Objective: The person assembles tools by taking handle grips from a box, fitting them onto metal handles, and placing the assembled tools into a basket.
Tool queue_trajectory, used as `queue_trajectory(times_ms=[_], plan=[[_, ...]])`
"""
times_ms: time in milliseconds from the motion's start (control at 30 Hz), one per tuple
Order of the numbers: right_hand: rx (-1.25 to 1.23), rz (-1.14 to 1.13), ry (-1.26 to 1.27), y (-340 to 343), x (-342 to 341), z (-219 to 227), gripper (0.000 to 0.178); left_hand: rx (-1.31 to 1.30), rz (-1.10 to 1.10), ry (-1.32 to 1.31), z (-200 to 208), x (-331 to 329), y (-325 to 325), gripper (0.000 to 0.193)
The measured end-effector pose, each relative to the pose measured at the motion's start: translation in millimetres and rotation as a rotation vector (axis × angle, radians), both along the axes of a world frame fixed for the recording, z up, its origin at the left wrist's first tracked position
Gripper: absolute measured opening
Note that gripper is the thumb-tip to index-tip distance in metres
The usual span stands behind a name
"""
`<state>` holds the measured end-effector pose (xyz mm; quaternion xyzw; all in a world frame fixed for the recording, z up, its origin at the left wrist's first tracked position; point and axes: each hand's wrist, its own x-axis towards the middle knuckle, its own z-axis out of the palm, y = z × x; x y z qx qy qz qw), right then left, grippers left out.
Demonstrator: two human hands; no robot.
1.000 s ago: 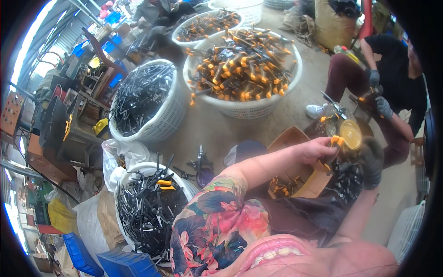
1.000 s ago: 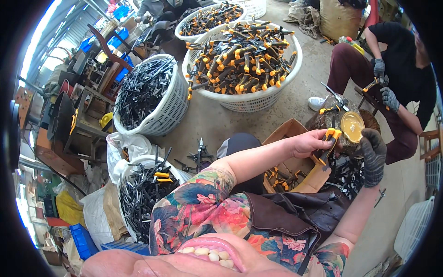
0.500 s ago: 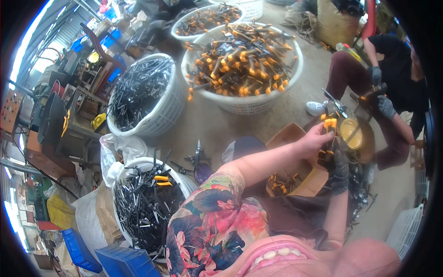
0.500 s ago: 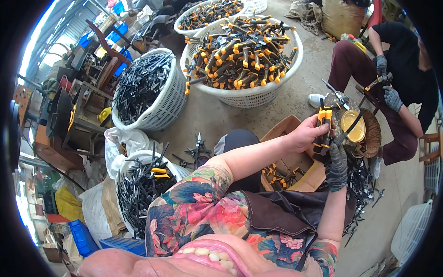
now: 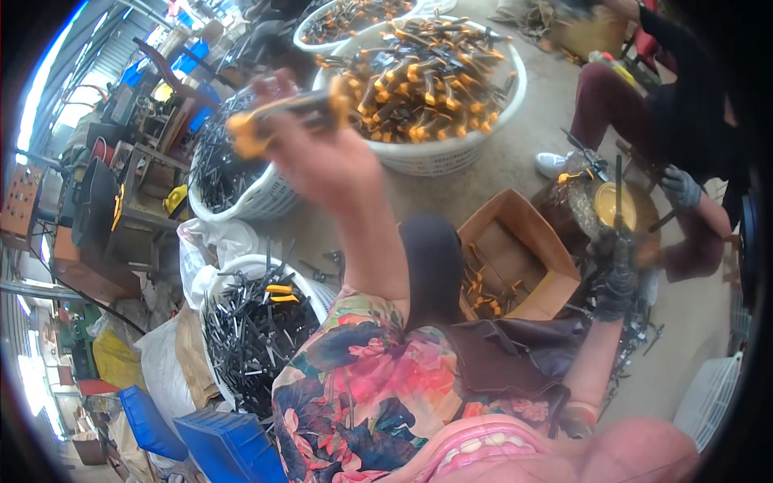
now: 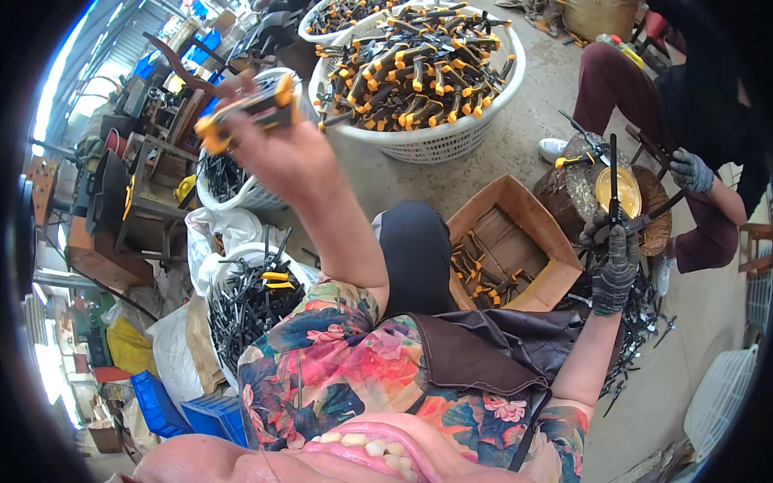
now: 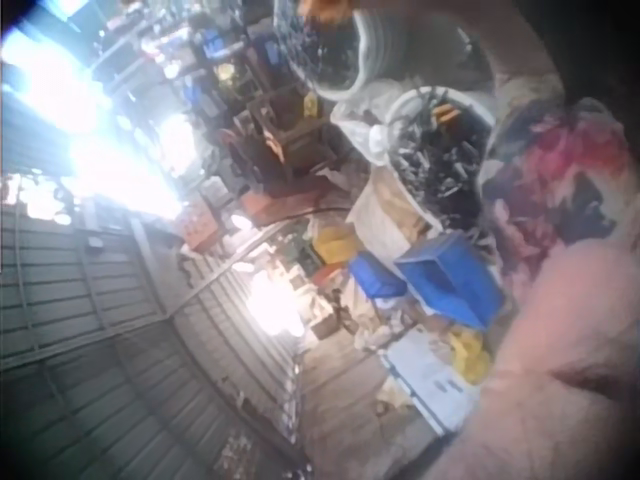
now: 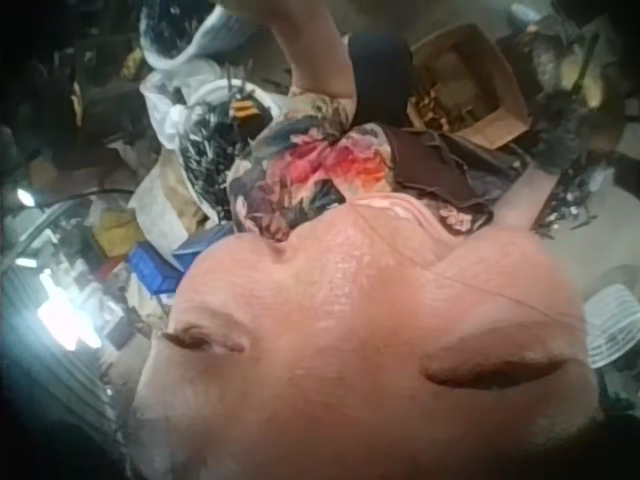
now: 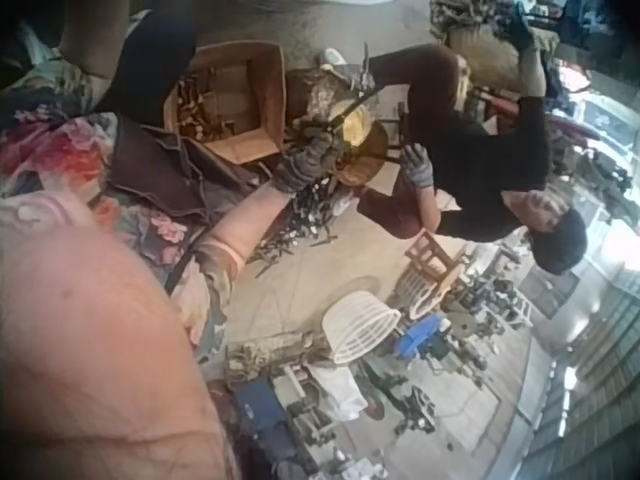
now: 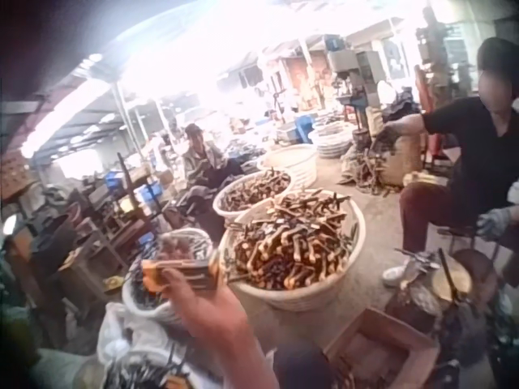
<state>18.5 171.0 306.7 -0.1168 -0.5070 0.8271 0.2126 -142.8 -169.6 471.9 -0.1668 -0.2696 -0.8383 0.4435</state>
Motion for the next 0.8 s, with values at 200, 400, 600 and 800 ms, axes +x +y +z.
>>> queue_trajectory(times_ms=[200, 400, 600, 800], plan=[[0.209, -0.051, -0.071, 20, 14, 1, 0.031, -0.312, -0.434, -0.086, -37, -1, 69, 0.028], [0.413, -0.281, -0.093, 55, 11, 36, 0.033, -0.418, -1.119, -0.641, -113, -33, 181, 0.018], [0.458, -0.432, -0.173, 81, 52, 33, 0.034, -0.745, -1.396, -0.786, -181, 14, 245, 0.023], [0.703, -0.328, -0.225, 110, 38, -22, 0.034, -0.860, -1.455, -0.802, -231, 28, 277, 0.019]])
